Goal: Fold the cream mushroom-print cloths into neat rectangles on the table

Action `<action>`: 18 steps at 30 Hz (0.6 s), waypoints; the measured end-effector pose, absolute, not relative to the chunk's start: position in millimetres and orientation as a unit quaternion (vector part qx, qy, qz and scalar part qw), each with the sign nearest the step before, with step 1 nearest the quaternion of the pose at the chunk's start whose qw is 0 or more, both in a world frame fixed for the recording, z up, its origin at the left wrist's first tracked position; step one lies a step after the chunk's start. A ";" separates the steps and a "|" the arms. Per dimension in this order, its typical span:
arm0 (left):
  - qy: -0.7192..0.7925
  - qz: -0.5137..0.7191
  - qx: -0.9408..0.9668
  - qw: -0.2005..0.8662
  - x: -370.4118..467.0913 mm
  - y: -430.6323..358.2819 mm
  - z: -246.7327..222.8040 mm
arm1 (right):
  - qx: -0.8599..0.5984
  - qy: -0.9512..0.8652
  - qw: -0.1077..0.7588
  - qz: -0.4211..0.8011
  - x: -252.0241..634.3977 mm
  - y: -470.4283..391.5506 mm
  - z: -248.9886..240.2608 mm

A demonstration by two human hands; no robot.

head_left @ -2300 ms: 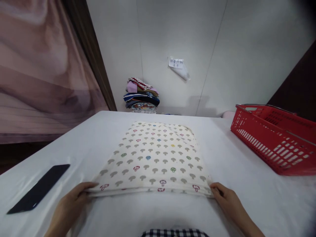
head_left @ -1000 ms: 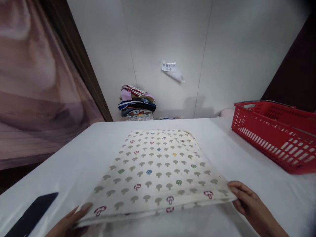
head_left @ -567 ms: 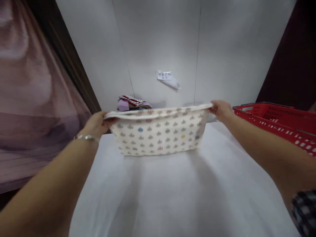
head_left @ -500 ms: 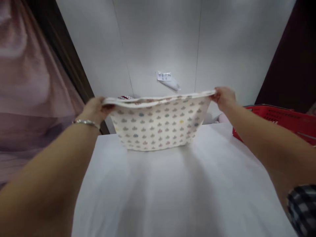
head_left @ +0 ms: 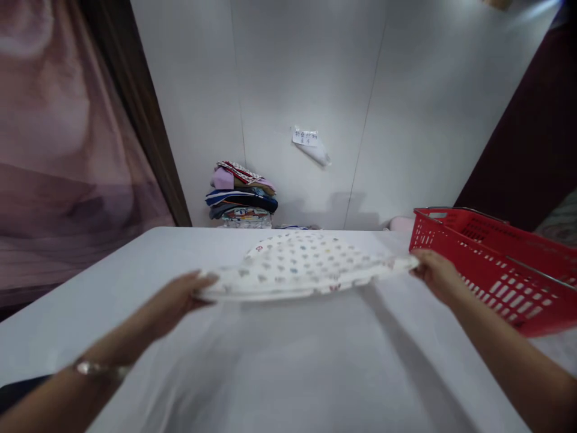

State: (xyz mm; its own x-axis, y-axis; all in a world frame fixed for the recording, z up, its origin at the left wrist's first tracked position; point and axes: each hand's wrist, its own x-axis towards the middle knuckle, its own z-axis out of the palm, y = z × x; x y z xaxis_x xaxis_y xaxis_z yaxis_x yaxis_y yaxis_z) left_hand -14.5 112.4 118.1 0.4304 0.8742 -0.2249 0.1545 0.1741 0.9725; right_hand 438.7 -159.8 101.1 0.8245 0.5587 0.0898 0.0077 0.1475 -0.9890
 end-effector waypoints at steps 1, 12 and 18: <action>0.477 0.255 0.551 0.635 -24.0 94.2 90.8 | -0.644 -0.203 0.706 0.216 429.3 -175.2 71.8; 0.593 0.228 0.509 0.581 -82.0 11.8 34.0 | -0.744 -0.184 0.576 0.286 359.8 -283.8 -7.9; 0.578 0.212 0.561 0.554 -91.3 -10.3 34.7 | -0.810 -0.264 0.469 0.234 359.0 -308.9 -15.1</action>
